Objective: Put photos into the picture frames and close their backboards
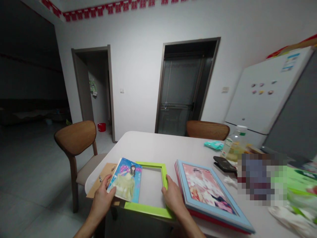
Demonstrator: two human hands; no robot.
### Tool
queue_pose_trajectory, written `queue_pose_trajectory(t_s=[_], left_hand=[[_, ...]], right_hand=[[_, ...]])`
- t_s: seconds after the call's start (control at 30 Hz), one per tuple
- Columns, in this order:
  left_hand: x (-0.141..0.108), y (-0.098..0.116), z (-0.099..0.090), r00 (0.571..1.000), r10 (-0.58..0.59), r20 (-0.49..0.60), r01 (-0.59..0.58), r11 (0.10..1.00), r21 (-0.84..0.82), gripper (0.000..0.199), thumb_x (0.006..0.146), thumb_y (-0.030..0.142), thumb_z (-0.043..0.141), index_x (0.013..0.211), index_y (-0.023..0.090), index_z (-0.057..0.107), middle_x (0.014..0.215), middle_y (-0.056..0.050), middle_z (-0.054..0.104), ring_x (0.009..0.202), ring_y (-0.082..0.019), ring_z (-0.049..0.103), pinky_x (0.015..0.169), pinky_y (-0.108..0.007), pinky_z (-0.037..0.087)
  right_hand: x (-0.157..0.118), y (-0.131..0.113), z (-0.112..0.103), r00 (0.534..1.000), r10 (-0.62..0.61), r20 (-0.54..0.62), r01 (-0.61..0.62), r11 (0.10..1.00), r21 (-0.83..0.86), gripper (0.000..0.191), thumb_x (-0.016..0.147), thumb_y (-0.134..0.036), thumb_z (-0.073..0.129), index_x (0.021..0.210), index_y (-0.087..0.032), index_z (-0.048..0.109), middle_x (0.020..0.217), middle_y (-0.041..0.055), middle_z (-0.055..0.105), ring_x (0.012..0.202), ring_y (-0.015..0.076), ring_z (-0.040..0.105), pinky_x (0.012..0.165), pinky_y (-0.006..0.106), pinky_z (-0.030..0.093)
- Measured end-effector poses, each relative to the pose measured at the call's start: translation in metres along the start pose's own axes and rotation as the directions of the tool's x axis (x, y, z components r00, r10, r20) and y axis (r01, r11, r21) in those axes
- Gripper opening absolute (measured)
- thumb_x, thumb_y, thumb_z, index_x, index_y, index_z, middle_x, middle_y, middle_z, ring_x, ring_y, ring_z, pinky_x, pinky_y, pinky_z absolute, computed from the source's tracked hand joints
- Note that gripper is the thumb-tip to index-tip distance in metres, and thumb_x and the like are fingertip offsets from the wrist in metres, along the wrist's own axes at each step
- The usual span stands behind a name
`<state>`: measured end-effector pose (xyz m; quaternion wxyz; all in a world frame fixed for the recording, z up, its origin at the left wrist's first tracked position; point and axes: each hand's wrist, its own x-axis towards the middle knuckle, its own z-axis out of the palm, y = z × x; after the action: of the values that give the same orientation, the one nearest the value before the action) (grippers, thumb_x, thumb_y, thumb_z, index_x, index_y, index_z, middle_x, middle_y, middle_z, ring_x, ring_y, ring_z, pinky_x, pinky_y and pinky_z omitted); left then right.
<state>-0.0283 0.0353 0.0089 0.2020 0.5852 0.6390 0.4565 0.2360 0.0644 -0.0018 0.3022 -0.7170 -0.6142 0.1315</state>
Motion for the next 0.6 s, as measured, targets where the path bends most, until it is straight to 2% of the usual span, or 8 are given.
queue_pose_trajectory(t_s=[0.1,0.2,0.3,0.4,0.47,0.6], left_hand=[[-0.004,-0.006,0.004,0.999,0.037,0.010,-0.038,0.990,0.138,0.045,0.070,0.018,0.044,0.115,0.013,0.039,0.110,-0.011,0.055,0.100,-0.022,0.052,0.085,-0.034,0.037],[-0.006,-0.008,0.005,0.996,0.076,0.056,-0.089,0.953,0.291,0.046,0.071,0.017,0.043,0.115,0.010,0.039,0.110,-0.012,0.056,0.103,-0.022,0.049,0.093,-0.038,0.028],[-0.007,-0.008,0.007,0.990,0.088,0.108,-0.122,0.921,0.371,0.046,0.072,0.017,0.041,0.117,0.011,0.037,0.111,-0.011,0.055,0.106,-0.022,0.047,0.097,-0.040,0.021],[-0.008,-0.009,0.008,0.985,0.114,0.131,-0.158,0.902,0.402,0.046,0.071,0.018,0.041,0.117,0.011,0.039,0.116,-0.011,0.052,0.108,-0.022,0.045,0.097,-0.041,0.021],[-0.009,-0.010,0.010,0.977,0.160,0.141,-0.204,0.894,0.399,0.045,0.070,0.018,0.041,0.115,0.013,0.042,0.118,-0.010,0.050,0.110,-0.021,0.043,0.097,-0.041,0.022],[-0.014,-0.010,0.015,0.942,0.274,0.192,-0.326,0.884,0.335,0.047,0.067,0.016,0.041,0.115,0.016,0.044,0.120,-0.008,0.048,0.115,-0.021,0.037,0.097,-0.042,0.024]], right_hand=[[-0.002,0.002,0.002,0.999,-0.040,-0.007,0.040,0.997,-0.065,0.052,0.065,-0.012,0.045,0.116,-0.009,0.044,0.110,0.0130,0.055,0.103,0.0207,0.049,0.088,0.028,0.034],[-0.002,0.002,0.001,0.997,-0.076,0.022,0.078,0.987,-0.140,0.051,0.067,-0.011,0.042,0.117,-0.004,0.042,0.108,0.0160,0.055,0.102,0.0215,0.049,0.087,0.028,0.035],[-0.003,0.002,0.000,0.995,-0.090,0.053,0.099,0.975,-0.199,0.050,0.069,-0.012,0.040,0.117,0.000,0.041,0.106,0.0186,0.055,0.101,0.0225,0.050,0.086,0.029,0.035],[-0.004,0.001,0.000,0.994,-0.101,0.051,0.110,0.967,-0.228,0.049,0.069,-0.014,0.040,0.116,0.000,0.043,0.104,0.0183,0.056,0.099,0.0230,0.050,0.086,0.031,0.035],[-0.006,-0.002,0.000,0.990,-0.140,0.008,0.139,0.965,-0.224,0.046,0.069,-0.015,0.041,0.113,-0.001,0.046,0.106,0.0184,0.054,0.100,0.0236,0.049,0.089,0.032,0.033],[-0.010,-0.015,0.004,0.966,-0.234,-0.110,0.225,0.970,-0.090,0.042,0.069,-0.018,0.043,0.109,-0.008,0.051,0.112,0.0140,0.052,0.106,0.0224,0.044,0.093,0.032,0.030]])
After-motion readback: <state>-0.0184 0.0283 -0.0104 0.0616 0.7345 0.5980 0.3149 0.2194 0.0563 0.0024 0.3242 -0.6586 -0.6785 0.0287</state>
